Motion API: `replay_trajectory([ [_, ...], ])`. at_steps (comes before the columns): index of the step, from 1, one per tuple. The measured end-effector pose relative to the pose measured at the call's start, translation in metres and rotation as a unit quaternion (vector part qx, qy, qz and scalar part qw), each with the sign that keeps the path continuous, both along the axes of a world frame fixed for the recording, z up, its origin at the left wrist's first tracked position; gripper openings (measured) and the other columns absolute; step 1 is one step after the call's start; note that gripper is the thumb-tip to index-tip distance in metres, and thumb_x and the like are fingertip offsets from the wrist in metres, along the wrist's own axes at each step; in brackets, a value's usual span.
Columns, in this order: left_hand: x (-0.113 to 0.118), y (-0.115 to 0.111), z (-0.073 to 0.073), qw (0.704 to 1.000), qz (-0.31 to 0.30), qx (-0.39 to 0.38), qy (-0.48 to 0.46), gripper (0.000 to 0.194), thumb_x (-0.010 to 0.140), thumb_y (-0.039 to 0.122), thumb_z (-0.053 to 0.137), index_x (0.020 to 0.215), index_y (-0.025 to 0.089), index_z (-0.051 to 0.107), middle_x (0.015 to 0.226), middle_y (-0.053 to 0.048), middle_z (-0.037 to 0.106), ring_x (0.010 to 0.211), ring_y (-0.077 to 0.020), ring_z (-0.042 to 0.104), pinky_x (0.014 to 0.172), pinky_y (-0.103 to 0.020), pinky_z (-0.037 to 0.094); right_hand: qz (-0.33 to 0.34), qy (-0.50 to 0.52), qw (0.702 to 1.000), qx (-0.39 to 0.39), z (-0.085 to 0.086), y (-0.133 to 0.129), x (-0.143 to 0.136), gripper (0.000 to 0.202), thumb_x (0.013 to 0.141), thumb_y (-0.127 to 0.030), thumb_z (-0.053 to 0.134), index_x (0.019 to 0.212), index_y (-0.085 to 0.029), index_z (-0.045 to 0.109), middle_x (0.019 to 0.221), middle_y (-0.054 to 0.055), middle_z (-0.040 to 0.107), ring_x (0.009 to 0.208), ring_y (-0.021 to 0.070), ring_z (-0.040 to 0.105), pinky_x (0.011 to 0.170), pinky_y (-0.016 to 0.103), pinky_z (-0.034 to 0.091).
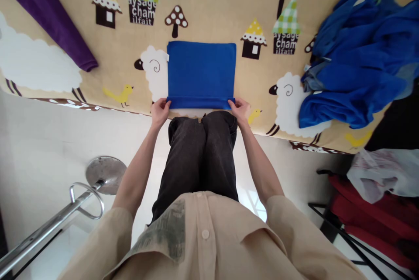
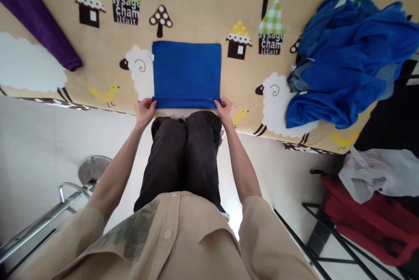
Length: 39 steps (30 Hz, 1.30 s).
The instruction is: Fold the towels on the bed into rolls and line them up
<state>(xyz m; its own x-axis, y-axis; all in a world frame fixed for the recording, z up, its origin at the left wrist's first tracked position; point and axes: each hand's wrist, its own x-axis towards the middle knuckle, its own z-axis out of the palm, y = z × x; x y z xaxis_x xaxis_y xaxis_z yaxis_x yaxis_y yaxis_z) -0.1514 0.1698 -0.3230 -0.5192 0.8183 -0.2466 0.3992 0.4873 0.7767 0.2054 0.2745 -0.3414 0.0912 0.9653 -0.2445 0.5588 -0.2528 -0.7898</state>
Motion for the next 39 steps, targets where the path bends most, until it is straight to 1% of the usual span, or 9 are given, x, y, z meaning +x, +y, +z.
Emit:
replay_trajectory([
  [7, 0.002, -0.003, -0.005, 0.999, -0.013, 0.006, 0.029, 0.019, 0.091, 0.033, 0.065, 0.096, 0.016, 0.07, 0.086, -0.008, 0.073, 0.076, -0.0188, 0.069, 0.082, -0.034, 0.06, 0.013, -0.031, 0.999, -0.003, -0.007, 0.003, -0.002, 0.038, 0.082, -0.055, 0.072, 0.084, -0.017, 0.072, 0.071, 0.006, 0.07, 0.072, 0.0218, 0.07, 0.078, 0.037, 0.062],
  [9, 0.004, -0.005, -0.004, 0.998, -0.029, 0.022, 0.059, 0.025, 0.092, 0.034, 0.063, 0.108, 0.015, 0.07, 0.1, -0.012, 0.074, 0.085, -0.021, 0.071, 0.086, -0.037, 0.061, 0.019, -0.039, 0.999, 0.018, -0.004, -0.001, -0.003, 0.042, 0.085, -0.055, 0.07, 0.099, -0.016, 0.074, 0.08, 0.009, 0.073, 0.082, 0.0244, 0.073, 0.085, 0.041, 0.062],
  [11, 0.007, -0.009, 0.001, 0.991, -0.051, 0.061, 0.105, 0.038, 0.095, 0.036, 0.063, 0.126, 0.016, 0.066, 0.125, -0.018, 0.069, 0.108, -0.0259, 0.071, 0.097, -0.04, 0.059, 0.031, -0.064, 0.995, 0.07, 0.004, -0.007, -0.004, 0.049, 0.091, -0.055, 0.065, 0.118, -0.015, 0.071, 0.105, 0.016, 0.076, 0.104, 0.0296, 0.073, 0.099, 0.049, 0.059],
  [14, 0.008, -0.014, 0.011, 0.97, -0.15, 0.106, 0.16, 0.049, 0.098, 0.042, 0.062, 0.142, 0.023, 0.059, 0.153, -0.017, 0.055, 0.145, -0.0296, 0.052, 0.12, -0.047, 0.045, 0.131, -0.111, 0.975, 0.138, 0.022, -0.016, -0.001, 0.048, 0.098, -0.051, 0.059, 0.134, -0.021, 0.066, 0.141, 0.02, 0.064, 0.138, 0.0345, 0.058, 0.119, 0.061, 0.041],
  [18, 0.006, -0.012, 0.016, 0.923, -0.34, 0.082, 0.158, 0.047, 0.101, 0.035, 0.055, 0.148, 0.031, 0.057, 0.159, -0.006, 0.053, 0.154, -0.025, 0.041, 0.133, -0.052, 0.026, 0.343, -0.125, 0.921, 0.136, 0.035, -0.012, 0.005, 0.039, 0.102, -0.042, 0.056, 0.139, -0.03, 0.066, 0.148, 0.01, 0.063, 0.148, 0.0296, 0.051, 0.126, 0.061, 0.031],
  [22, 0.006, 0.0, 0.009, 0.926, -0.337, 0.059, 0.162, 0.058, 0.094, 0.013, 0.048, 0.149, 0.027, 0.058, 0.157, -0.005, 0.053, 0.152, -0.0234, 0.045, 0.134, -0.055, 0.023, 0.406, -0.132, 0.896, 0.123, 0.024, 0.006, 0.006, 0.041, 0.099, -0.031, 0.06, 0.139, -0.027, 0.067, 0.149, 0.009, 0.063, 0.146, 0.0292, 0.053, 0.124, 0.059, 0.035],
  [29, -0.006, 0.01, 0.009, 0.936, -0.32, 0.07, 0.131, 0.059, 0.091, 0.003, 0.04, 0.137, 0.026, 0.069, 0.148, -0.005, 0.063, 0.143, -0.0207, 0.056, 0.127, -0.05, 0.036, 0.345, -0.13, 0.918, 0.146, 0.001, 0.011, 0.003, 0.055, 0.088, -0.004, 0.046, 0.131, -0.025, 0.073, 0.141, 0.006, 0.068, 0.138, 0.0233, 0.061, 0.124, 0.053, 0.037],
  [35, -0.016, -0.014, 0.021, 0.939, -0.335, 0.037, 0.065, 0.042, 0.099, 0.018, 0.046, 0.129, 0.026, 0.074, 0.14, -0.007, 0.069, 0.133, -0.024, 0.064, 0.117, -0.045, 0.047, 0.347, -0.04, 0.931, 0.109, 0.01, -0.008, 0.025, 0.038, 0.095, -0.019, 0.054, 0.127, -0.027, 0.075, 0.138, 0.006, 0.07, 0.135, 0.0254, 0.064, 0.122, 0.054, 0.039],
  [39, -0.013, -0.019, 0.01, 0.971, -0.234, 0.043, 0.014, 0.033, 0.097, 0.029, 0.054, 0.12, 0.023, 0.077, 0.125, -0.007, 0.076, 0.117, -0.0248, 0.072, 0.109, -0.041, 0.054, 0.244, 0.033, 0.966, 0.072, 0.006, -0.013, 0.026, 0.027, 0.097, -0.037, 0.061, 0.116, -0.028, 0.078, 0.124, 0.006, 0.078, 0.122, 0.0265, 0.072, 0.115, 0.051, 0.048],
])
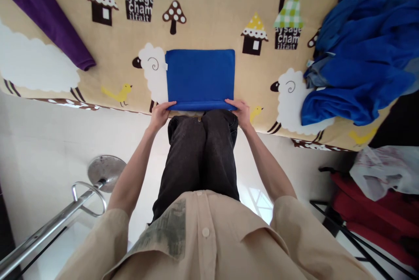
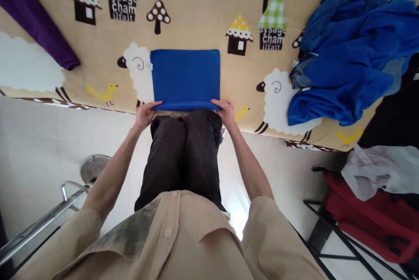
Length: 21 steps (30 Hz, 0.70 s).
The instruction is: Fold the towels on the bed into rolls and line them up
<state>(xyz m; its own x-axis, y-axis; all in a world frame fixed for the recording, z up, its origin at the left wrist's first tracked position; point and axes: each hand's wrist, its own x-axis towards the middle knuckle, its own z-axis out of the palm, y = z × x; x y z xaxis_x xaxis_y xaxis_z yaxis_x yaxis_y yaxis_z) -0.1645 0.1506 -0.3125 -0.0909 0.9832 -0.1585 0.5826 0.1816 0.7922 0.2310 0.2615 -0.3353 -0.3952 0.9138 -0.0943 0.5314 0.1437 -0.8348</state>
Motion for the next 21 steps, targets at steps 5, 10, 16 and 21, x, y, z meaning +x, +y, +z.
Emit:
replay_trajectory([
  [5, 0.001, 0.022, -0.02, 0.981, 0.169, -0.003, -0.097, 0.027, 0.09, 0.037, 0.066, 0.109, 0.019, 0.072, 0.101, -0.008, 0.077, 0.095, -0.0211, 0.073, 0.092, -0.035, 0.06, -0.173, 0.076, 0.98, -0.063, -0.01, 0.012, -0.014, 0.047, 0.084, -0.064, 0.072, 0.105, -0.022, 0.077, 0.103, 0.009, 0.079, 0.098, 0.0264, 0.075, 0.099, 0.048, 0.061],
  [10, -0.003, 0.033, -0.028, 0.972, 0.202, -0.016, -0.121, 0.028, 0.088, 0.044, 0.072, 0.099, 0.018, 0.068, 0.084, -0.005, 0.07, 0.08, -0.018, 0.07, 0.084, -0.033, 0.06, -0.181, 0.082, 0.973, -0.115, -0.009, 0.022, -0.015, 0.055, 0.078, -0.071, 0.075, 0.097, -0.019, 0.074, 0.09, 0.009, 0.077, 0.087, 0.0254, 0.075, 0.09, 0.048, 0.063],
  [16, 0.001, 0.029, -0.028, 0.973, 0.215, -0.024, -0.083, 0.034, 0.09, 0.048, 0.073, 0.103, 0.017, 0.068, 0.092, -0.009, 0.073, 0.081, -0.019, 0.071, 0.084, -0.035, 0.061, -0.187, 0.015, 0.977, -0.101, -0.009, 0.024, -0.019, 0.058, 0.082, -0.069, 0.073, 0.104, -0.015, 0.075, 0.093, 0.013, 0.076, 0.09, 0.0286, 0.075, 0.091, 0.05, 0.063],
  [21, 0.006, 0.013, -0.001, 0.987, 0.129, 0.079, 0.05, 0.043, 0.099, 0.044, 0.062, 0.135, 0.02, 0.062, 0.138, -0.018, 0.066, 0.123, -0.0272, 0.068, 0.107, -0.045, 0.055, -0.11, -0.111, 0.986, 0.065, 0.013, 0.008, -0.012, 0.054, 0.099, -0.057, 0.057, 0.138, -0.02, 0.065, 0.138, 0.019, 0.068, 0.135, 0.0343, 0.061, 0.116, 0.061, 0.046],
])
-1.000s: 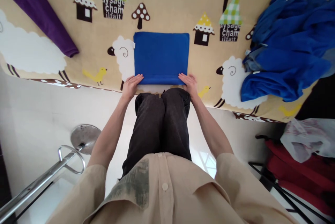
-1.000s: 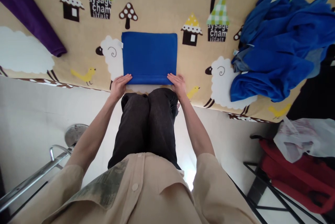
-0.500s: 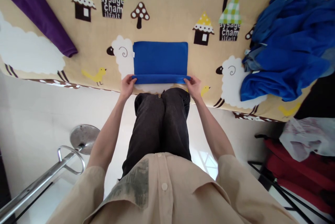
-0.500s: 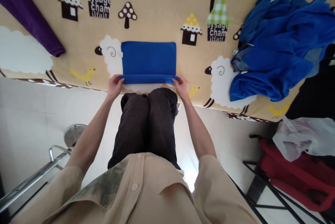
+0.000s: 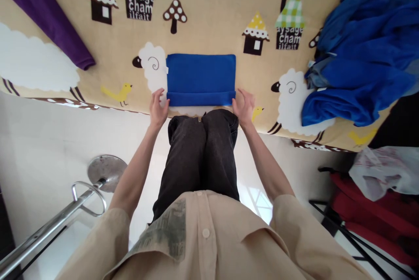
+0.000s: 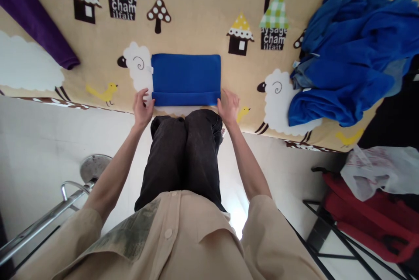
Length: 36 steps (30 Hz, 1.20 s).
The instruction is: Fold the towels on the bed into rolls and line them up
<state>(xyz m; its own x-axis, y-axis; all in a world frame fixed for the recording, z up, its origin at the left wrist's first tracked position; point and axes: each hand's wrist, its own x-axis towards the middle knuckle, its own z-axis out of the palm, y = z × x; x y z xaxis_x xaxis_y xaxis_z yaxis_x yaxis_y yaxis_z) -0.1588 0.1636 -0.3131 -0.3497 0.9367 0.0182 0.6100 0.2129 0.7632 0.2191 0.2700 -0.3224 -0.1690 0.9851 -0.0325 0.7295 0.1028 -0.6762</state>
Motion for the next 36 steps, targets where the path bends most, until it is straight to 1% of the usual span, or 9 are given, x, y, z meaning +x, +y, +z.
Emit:
replay_trajectory([
  [3, 0.002, -0.011, 0.015, 0.984, -0.151, 0.014, 0.091, 0.047, 0.102, 0.038, 0.058, 0.147, 0.026, 0.057, 0.159, -0.014, 0.051, 0.152, -0.0281, 0.044, 0.126, -0.051, 0.037, 0.162, -0.072, 0.983, 0.035, 0.015, -0.01, 0.006, 0.048, 0.105, -0.046, 0.051, 0.148, -0.027, 0.059, 0.155, 0.012, 0.057, 0.153, 0.0301, 0.044, 0.125, 0.06, 0.033],
  [6, 0.007, -0.012, 0.015, 0.962, -0.248, -0.029, 0.11, 0.05, 0.103, 0.027, 0.05, 0.153, 0.028, 0.053, 0.163, -0.008, 0.047, 0.157, -0.0253, 0.037, 0.132, -0.053, 0.026, 0.257, -0.101, 0.961, 0.021, 0.018, -0.01, 0.002, 0.048, 0.107, -0.039, 0.047, 0.154, -0.031, 0.053, 0.158, 0.007, 0.054, 0.154, 0.026, 0.042, 0.128, 0.057, 0.029],
  [13, 0.014, 0.012, -0.006, 0.968, -0.203, -0.05, 0.138, 0.064, 0.097, 0.006, 0.031, 0.153, 0.026, 0.056, 0.161, -0.004, 0.049, 0.155, -0.0237, 0.04, 0.133, -0.053, 0.024, 0.225, -0.129, 0.966, 0.017, 0.002, 0.014, -0.021, 0.049, 0.105, -0.026, 0.04, 0.15, -0.027, 0.059, 0.152, 0.009, 0.06, 0.149, 0.0277, 0.05, 0.123, 0.059, 0.035],
  [20, -0.002, -0.01, 0.018, 0.96, -0.259, -0.065, 0.083, 0.045, 0.104, 0.02, 0.04, 0.143, 0.026, 0.063, 0.15, -0.008, 0.062, 0.143, -0.0266, 0.055, 0.122, -0.053, 0.039, 0.245, -0.084, 0.966, 0.004, 0.008, -0.007, 0.01, 0.041, 0.105, -0.028, 0.047, 0.141, -0.032, 0.065, 0.144, 0.007, 0.067, 0.138, 0.0275, 0.059, 0.117, 0.057, 0.037],
  [22, -0.004, -0.013, 0.016, 0.969, -0.233, -0.064, 0.047, 0.041, 0.103, 0.026, 0.046, 0.138, 0.023, 0.065, 0.143, -0.01, 0.067, 0.137, -0.0267, 0.06, 0.119, -0.049, 0.044, 0.211, -0.052, 0.976, -0.001, 0.004, -0.011, 0.012, 0.036, 0.104, -0.032, 0.052, 0.136, -0.031, 0.069, 0.139, 0.008, 0.071, 0.134, 0.0284, 0.062, 0.116, 0.056, 0.04],
  [25, -0.004, -0.006, 0.004, 0.991, -0.122, -0.059, -0.015, 0.037, 0.098, 0.032, 0.055, 0.131, 0.021, 0.067, 0.131, -0.011, 0.073, 0.124, -0.0248, 0.066, 0.113, -0.041, 0.05, 0.108, 0.009, 0.994, -0.01, -0.005, -0.007, 0.005, 0.033, 0.101, -0.044, 0.057, 0.124, -0.027, 0.073, 0.128, 0.01, 0.075, 0.124, 0.0286, 0.067, 0.112, 0.051, 0.047],
  [29, -0.006, 0.011, -0.014, 0.991, -0.006, -0.074, -0.107, 0.036, 0.096, 0.044, 0.061, 0.121, 0.019, 0.067, 0.105, -0.01, 0.075, 0.096, -0.0211, 0.072, 0.091, -0.034, 0.058, -0.029, 0.074, 0.994, -0.07, -0.015, 0.005, -0.003, 0.051, 0.097, -0.063, 0.057, 0.12, -0.02, 0.07, 0.103, 0.012, 0.075, 0.096, 0.0265, 0.072, 0.093, 0.047, 0.06],
  [32, -0.009, 0.018, -0.023, 0.987, 0.019, -0.081, -0.138, 0.04, 0.094, 0.051, 0.063, 0.118, 0.019, 0.065, 0.089, -0.006, 0.071, 0.081, -0.0189, 0.07, 0.085, -0.034, 0.059, -0.052, 0.084, 0.989, -0.106, -0.017, 0.013, -0.003, 0.059, 0.093, -0.071, 0.059, 0.117, -0.018, 0.069, 0.089, 0.009, 0.071, 0.084, 0.0244, 0.07, 0.086, 0.046, 0.062],
  [36, -0.009, 0.019, -0.024, 0.986, 0.029, -0.093, -0.137, 0.041, 0.094, 0.05, 0.065, 0.121, 0.019, 0.063, 0.087, -0.006, 0.07, 0.081, -0.0194, 0.069, 0.085, -0.035, 0.059, -0.043, 0.075, 0.991, -0.103, -0.015, 0.017, -0.006, 0.061, 0.093, -0.071, 0.057, 0.119, -0.017, 0.069, 0.09, 0.01, 0.073, 0.083, 0.0242, 0.07, 0.085, 0.045, 0.063],
])
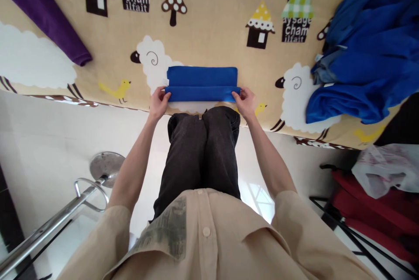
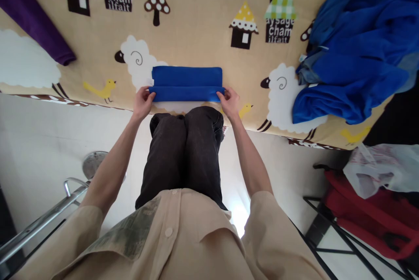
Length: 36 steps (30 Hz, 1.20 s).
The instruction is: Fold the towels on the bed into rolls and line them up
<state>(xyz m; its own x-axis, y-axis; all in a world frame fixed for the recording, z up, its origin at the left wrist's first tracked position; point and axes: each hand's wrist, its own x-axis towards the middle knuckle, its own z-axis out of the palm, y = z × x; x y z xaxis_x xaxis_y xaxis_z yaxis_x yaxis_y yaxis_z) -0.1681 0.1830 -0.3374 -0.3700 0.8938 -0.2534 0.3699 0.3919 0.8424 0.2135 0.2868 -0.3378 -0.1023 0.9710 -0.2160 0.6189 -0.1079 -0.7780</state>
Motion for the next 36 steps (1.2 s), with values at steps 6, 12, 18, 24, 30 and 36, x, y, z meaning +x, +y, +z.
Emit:
replay_trajectory([
  [6, 0.007, -0.013, 0.032, 0.986, -0.071, 0.069, 0.137, 0.055, 0.097, 0.052, 0.062, 0.142, 0.022, 0.056, 0.148, -0.018, 0.058, 0.138, -0.0317, 0.057, 0.114, -0.048, 0.049, 0.085, -0.124, 0.982, 0.118, 0.026, -0.015, 0.001, 0.055, 0.102, -0.057, 0.05, 0.143, -0.021, 0.061, 0.141, 0.018, 0.065, 0.134, 0.033, 0.06, 0.115, 0.06, 0.046],
  [12, 0.014, -0.009, 0.035, 0.939, -0.278, 0.07, 0.191, 0.053, 0.099, 0.031, 0.056, 0.152, 0.027, 0.055, 0.163, -0.008, 0.047, 0.158, -0.0287, 0.035, 0.133, -0.055, 0.021, 0.288, -0.14, 0.941, 0.113, 0.032, -0.012, -0.006, 0.049, 0.104, -0.04, 0.049, 0.152, -0.029, 0.055, 0.157, 0.008, 0.055, 0.155, 0.0279, 0.04, 0.129, 0.06, 0.026],
  [18, 0.012, 0.002, 0.029, 0.952, -0.241, 0.067, 0.178, 0.053, 0.099, 0.016, 0.044, 0.147, 0.027, 0.061, 0.157, -0.007, 0.054, 0.152, -0.0257, 0.044, 0.133, -0.053, 0.023, 0.27, -0.155, 0.945, 0.103, 0.026, -0.003, -0.01, 0.049, 0.103, -0.028, 0.044, 0.15, -0.027, 0.058, 0.155, 0.01, 0.057, 0.15, 0.0296, 0.048, 0.124, 0.062, 0.031],
  [24, -0.007, -0.02, 0.037, 0.949, -0.289, 0.051, 0.115, 0.047, 0.094, 0.03, 0.056, 0.141, 0.024, 0.065, 0.143, -0.012, 0.066, 0.136, -0.0302, 0.06, 0.121, -0.052, 0.043, 0.257, -0.097, 0.96, 0.056, 0.03, -0.018, 0.014, 0.038, 0.101, -0.038, 0.055, 0.136, -0.027, 0.067, 0.14, 0.01, 0.07, 0.133, 0.0294, 0.062, 0.118, 0.055, 0.04],
  [30, -0.011, 0.005, 0.005, 0.998, -0.058, 0.007, -0.021, 0.052, 0.093, 0.052, 0.066, 0.134, 0.02, 0.061, 0.105, -0.012, 0.074, 0.098, -0.0243, 0.073, 0.095, -0.042, 0.059, 0.071, -0.031, 0.997, 0.013, 0.01, 0.007, 0.001, 0.055, 0.097, -0.059, 0.058, 0.134, -0.019, 0.063, 0.118, 0.014, 0.074, 0.106, 0.0276, 0.071, 0.098, 0.048, 0.058],
  [36, -0.012, 0.039, -0.006, 0.999, 0.011, -0.024, -0.019, 0.037, 0.089, 0.048, 0.076, 0.11, 0.019, 0.067, 0.081, -0.007, 0.069, 0.097, -0.0286, 0.07, 0.098, -0.045, 0.057, 0.075, -0.05, 0.995, -0.031, -0.003, 0.041, -0.001, 0.06, 0.089, -0.066, 0.068, 0.121, -0.016, 0.069, 0.1, 0.014, 0.074, 0.096, 0.0295, 0.072, 0.093, 0.049, 0.06],
])
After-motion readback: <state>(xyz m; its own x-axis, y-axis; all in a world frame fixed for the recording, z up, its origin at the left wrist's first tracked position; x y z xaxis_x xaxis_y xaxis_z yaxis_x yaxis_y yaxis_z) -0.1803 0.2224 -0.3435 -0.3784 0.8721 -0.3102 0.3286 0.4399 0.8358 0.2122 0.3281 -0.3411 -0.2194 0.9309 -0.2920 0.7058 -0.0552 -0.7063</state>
